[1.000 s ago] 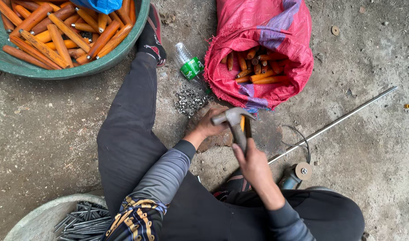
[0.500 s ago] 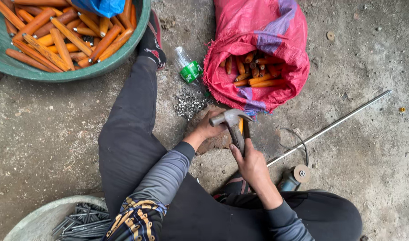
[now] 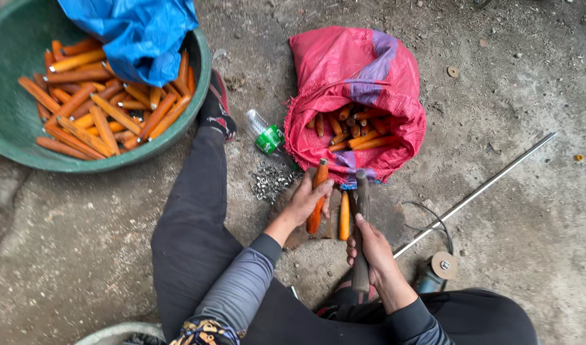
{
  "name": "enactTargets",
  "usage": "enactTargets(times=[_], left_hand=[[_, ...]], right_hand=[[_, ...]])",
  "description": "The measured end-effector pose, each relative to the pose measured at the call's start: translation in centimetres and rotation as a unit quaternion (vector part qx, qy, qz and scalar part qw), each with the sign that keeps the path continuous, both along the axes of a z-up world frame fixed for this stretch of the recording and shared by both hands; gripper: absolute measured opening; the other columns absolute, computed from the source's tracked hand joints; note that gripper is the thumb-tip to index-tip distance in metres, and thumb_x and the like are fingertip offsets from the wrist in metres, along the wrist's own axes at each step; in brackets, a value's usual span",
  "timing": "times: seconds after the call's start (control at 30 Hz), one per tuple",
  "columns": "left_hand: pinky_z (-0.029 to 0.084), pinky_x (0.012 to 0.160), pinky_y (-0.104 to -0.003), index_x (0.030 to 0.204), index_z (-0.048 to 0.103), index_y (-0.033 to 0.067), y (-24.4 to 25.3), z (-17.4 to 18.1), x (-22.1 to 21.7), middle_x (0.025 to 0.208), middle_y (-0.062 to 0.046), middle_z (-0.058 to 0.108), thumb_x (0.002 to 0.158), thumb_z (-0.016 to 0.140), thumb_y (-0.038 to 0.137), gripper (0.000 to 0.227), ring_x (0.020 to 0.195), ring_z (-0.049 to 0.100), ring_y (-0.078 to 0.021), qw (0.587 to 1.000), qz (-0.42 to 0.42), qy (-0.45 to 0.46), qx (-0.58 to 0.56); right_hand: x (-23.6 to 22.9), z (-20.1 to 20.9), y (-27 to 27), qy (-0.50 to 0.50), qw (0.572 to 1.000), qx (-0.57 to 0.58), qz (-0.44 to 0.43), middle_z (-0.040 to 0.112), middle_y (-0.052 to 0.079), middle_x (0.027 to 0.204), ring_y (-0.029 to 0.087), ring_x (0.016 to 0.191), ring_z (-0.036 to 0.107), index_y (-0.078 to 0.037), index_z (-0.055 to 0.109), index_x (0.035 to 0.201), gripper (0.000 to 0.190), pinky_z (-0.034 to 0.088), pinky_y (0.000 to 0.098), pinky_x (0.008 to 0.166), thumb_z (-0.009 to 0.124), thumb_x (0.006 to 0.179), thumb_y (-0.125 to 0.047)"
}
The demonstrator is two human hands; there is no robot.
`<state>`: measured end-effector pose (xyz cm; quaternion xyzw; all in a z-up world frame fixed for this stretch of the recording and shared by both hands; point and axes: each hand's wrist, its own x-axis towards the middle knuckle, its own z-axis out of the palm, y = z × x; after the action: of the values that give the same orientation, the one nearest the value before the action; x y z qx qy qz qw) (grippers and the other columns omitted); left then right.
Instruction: The person sits on the ground and repeatedly hammers small metal rings onto the ends of orange cylindrical rods. They pick up a rod, place a ring on its tip, and strike it with a hammer to secure it, then place the finished rod into a green basin. The process is repeated for multiple rods.
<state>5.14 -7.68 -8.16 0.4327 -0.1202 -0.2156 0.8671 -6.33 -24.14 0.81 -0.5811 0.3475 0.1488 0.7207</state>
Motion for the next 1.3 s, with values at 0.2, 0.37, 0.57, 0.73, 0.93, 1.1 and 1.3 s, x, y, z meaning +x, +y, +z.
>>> enactTargets(times=[0.2, 0.37, 0.57, 0.73, 0.93, 1.1, 1.3], left_hand=[[0.062, 0.055, -0.04, 0.121, 0.037, 0.0116, 1.0, 3.3, -0.7, 0.092, -0.008, 0.057, 0.103, 0.058, 0.04, 0.039, 0.061, 0.062, -0.0165, 0.992, -0.042, 0.026, -0.117], [0.061, 0.063, -0.041, 0.115, 0.048, 0.0039, 1.9, 4.7, -1.0, 0.098, -0.018, 0.065, 0.11, 0.052, 0.047, 0.044, 0.068, 0.065, -0.0218, 0.985, -0.059, -0.004, -0.159], [0.058, 0.062, -0.038, 0.115, 0.054, 0.0028, 2.6, 4.2, -1.1, 0.096, -0.02, 0.069, 0.106, 0.045, 0.053, 0.052, 0.069, 0.066, -0.0216, 0.975, -0.086, 0.074, -0.192], [0.055, 0.066, -0.031, 0.129, 0.058, -0.006, 3.1, 2.9, -0.7, 0.085, -0.01, 0.063, 0.118, 0.052, 0.049, 0.057, 0.071, 0.063, -0.0177, 0.938, -0.133, 0.074, -0.312], [0.057, 0.075, -0.037, 0.124, 0.06, -0.0006, 3.9, 0.6, 0.9, 0.092, -0.01, 0.066, 0.098, 0.079, 0.035, 0.048, 0.077, 0.065, -0.0193, 0.994, -0.034, -0.007, -0.108], [0.055, 0.085, -0.032, 0.123, 0.061, 0.0026, 3.3, -1.2, 2.9, 0.099, -0.003, 0.066, 0.097, 0.078, 0.036, 0.046, 0.091, 0.065, -0.0134, 0.95, 0.059, -0.267, 0.149], [0.048, 0.063, -0.032, 0.089, 0.067, 0.0037, 0.4, -5.0, 1.9, 0.073, -0.001, 0.06, 0.088, 0.083, 0.029, 0.03, 0.07, 0.052, -0.0101, 0.93, 0.08, -0.224, 0.281]], right_hand=[[0.2, -4.5, 0.4, 0.082, 0.996, 0.043, -0.011, 0.053, 0.004, 0.067, 0.014, 0.048, 0.051, -0.01, 0.052, 0.094, 0.034, 0.045, 0.0318, 0.041, 0.06, 0.098, -0.043], [0.7, -5.9, 1.3, 0.073, 0.992, -0.084, 0.059, 0.055, 0.004, 0.067, 0.016, 0.047, 0.053, -0.006, 0.051, 0.095, 0.036, 0.047, 0.0361, 0.041, 0.06, 0.098, -0.04], [2.4, -6.8, 3.0, -0.016, 0.94, -0.269, 0.208, 0.061, 0.006, 0.064, 0.017, 0.043, 0.063, 0.002, 0.055, 0.107, 0.043, 0.051, 0.0354, 0.04, 0.061, 0.096, -0.039], [3.5, -6.6, 4.8, -0.025, 0.965, -0.189, 0.179, 0.058, 0.007, 0.064, 0.018, 0.042, 0.057, -0.001, 0.051, 0.114, 0.04, 0.048, 0.0362, 0.038, 0.061, 0.096, -0.035], [3.6, -3.3, 4.1, -0.084, 0.985, -0.125, 0.082, 0.055, 0.005, 0.066, 0.016, 0.045, 0.055, -0.003, 0.049, 0.107, 0.031, 0.047, 0.033, 0.04, 0.057, 0.101, -0.033], [1.9, 1.8, 3.0, -0.207, 0.96, -0.16, 0.098, 0.057, 0.003, 0.066, 0.013, 0.048, 0.057, -0.004, 0.049, 0.103, 0.027, 0.048, 0.0286, 0.043, 0.054, 0.104, -0.03], [-0.3, 4.7, 3.7, -0.166, 0.931, -0.285, 0.156, 0.058, 0.004, 0.063, 0.012, 0.047, 0.056, -0.001, 0.052, 0.1, 0.026, 0.044, 0.0289, 0.042, 0.059, 0.102, -0.026]])
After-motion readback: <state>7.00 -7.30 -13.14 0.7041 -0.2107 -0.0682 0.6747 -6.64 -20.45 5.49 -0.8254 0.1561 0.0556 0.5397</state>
